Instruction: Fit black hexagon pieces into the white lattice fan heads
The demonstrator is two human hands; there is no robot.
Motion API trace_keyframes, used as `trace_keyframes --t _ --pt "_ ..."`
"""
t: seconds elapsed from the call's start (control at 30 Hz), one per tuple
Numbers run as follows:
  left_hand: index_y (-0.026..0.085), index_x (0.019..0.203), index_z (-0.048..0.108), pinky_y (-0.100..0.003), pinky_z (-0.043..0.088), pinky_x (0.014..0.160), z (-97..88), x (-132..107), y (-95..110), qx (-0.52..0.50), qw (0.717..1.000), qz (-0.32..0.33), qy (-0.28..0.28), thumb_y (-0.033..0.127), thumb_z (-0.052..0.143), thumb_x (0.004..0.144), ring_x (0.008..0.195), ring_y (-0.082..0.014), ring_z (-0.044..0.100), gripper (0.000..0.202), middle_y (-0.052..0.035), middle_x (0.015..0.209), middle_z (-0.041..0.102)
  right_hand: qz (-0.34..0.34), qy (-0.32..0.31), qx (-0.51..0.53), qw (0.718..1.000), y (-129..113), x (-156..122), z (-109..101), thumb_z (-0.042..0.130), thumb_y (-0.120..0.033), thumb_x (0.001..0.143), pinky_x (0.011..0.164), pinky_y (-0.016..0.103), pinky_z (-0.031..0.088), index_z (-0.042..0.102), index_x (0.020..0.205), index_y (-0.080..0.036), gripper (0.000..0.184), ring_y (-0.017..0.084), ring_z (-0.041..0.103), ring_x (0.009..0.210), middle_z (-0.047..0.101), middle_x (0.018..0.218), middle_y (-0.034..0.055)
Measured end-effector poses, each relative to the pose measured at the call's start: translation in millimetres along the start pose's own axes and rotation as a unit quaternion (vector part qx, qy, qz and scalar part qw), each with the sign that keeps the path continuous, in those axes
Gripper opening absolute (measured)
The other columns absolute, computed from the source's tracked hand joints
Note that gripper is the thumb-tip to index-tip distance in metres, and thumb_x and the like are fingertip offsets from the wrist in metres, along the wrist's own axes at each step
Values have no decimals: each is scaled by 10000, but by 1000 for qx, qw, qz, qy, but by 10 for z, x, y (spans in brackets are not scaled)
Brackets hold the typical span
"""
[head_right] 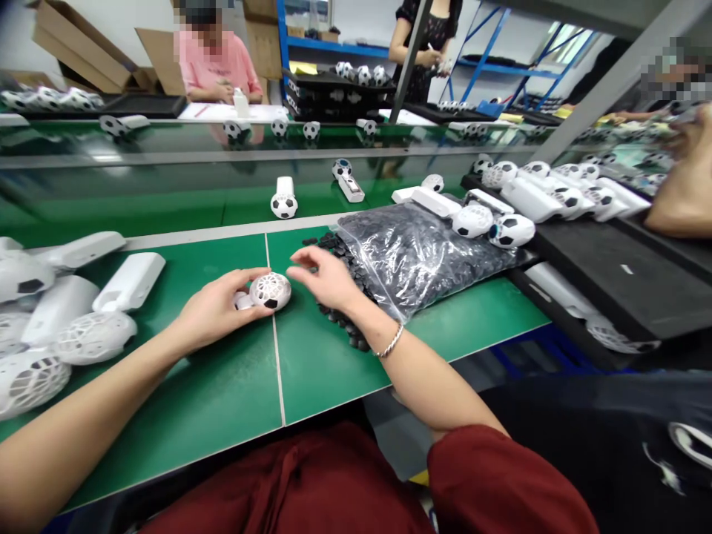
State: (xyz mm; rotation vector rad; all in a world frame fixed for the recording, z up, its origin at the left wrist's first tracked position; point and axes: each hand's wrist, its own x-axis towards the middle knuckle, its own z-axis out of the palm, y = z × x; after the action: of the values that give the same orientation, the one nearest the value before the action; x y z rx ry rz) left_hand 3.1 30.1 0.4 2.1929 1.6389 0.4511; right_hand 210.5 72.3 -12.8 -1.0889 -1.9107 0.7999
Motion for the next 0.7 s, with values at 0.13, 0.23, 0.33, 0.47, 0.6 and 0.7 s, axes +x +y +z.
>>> trace_keyframes --t 0.13,0.23,0.33,0.47,0.6,0.7 --pt "296 1222 451 -315 464 796 -25 -27 -30 -8 1000 -6 -10 372 604 682 1019 -232 556 566 6 1225 541 26 57 -185 981 114 83 -246 562 -242 779 697 260 436 632 757 -164 108 122 538 681 600 762 21" --pt "317 1235 452 -315 453 806 -22 -32 -21 24 999 23 0 249 539 688 1031 -230 555 558 22 1217 552 36 4 -287 957 143 109 -233 560 -212 781 702 264 418 666 752 -187 113 145 540 735 612 776 24" --pt "314 1244 456 -324 439 813 -16 -21 0 51 998 42 0 158 467 673 1013 -225 564 592 24 1203 568 37 -31 -352 935 133 137 -138 535 -235 817 756 287 404 685 804 -216 151 182 530 846 630 863 35" --pt "295 1245 461 -332 424 832 -27 1 -7 50 997 53 -10 139 444 668 1042 -222 545 598 21 1217 562 13 -93 -406 909 127 160 -45 555 -326 822 749 312 403 683 891 -212 185 226 500 902 638 941 68" --pt "289 1229 483 -373 362 916 -45 12 -55 67 994 88 -9 79 408 668 1071 -217 508 604 20 1172 590 -37 -125 -459 879 148 158 -5 453 -218 872 770 334 397 654 953 -135 232 238 502 877 632 904 119" --pt "291 1239 479 -399 337 928 -43 8 -71 91 991 97 -7 64 394 679 1043 -225 496 611 6 1096 618 -40 -111 -463 879 143 125 -15 421 -116 855 808 343 397 606 1055 -88 274 241 510 899 614 928 138"
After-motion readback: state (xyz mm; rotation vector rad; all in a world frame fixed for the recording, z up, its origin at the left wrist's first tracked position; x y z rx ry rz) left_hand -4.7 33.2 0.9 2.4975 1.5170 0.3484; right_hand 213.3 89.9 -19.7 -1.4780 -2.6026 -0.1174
